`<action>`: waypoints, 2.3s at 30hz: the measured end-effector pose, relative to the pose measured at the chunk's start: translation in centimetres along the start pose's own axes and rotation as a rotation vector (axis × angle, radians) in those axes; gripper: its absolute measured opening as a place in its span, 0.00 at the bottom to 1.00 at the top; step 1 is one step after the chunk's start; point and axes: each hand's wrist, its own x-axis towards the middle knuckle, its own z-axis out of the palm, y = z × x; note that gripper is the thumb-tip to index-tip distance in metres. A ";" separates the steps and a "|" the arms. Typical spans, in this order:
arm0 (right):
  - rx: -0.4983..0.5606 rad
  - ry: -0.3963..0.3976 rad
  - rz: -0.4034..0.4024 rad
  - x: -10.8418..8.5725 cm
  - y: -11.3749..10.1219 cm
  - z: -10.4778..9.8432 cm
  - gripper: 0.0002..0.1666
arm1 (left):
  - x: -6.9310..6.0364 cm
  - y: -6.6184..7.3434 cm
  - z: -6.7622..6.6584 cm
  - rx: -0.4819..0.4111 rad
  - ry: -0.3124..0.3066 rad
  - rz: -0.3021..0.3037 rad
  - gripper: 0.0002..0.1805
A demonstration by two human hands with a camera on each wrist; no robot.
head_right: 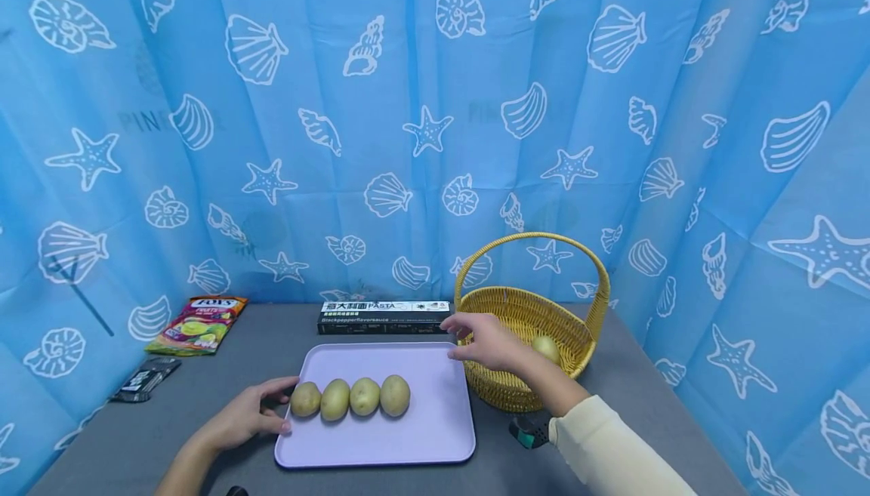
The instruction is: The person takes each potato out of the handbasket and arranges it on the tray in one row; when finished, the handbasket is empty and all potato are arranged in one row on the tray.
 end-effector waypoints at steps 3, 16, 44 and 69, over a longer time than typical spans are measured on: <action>-0.012 0.014 0.033 -0.3 1.2 -1.3 0.23 | -0.1 0.1 0.0 -0.002 -0.006 -0.007 0.50; -0.061 -0.052 0.228 -2.3 8.0 -4.1 0.34 | -0.1 0.0 0.0 0.004 -0.005 0.007 0.49; -0.200 -0.045 0.292 -3.4 11.3 -2.6 0.27 | -0.2 0.2 0.1 -0.018 -0.014 0.009 0.49; 0.027 0.293 0.036 -2.2 0.0 2.0 0.32 | -0.1 0.2 0.1 0.014 0.009 0.012 0.48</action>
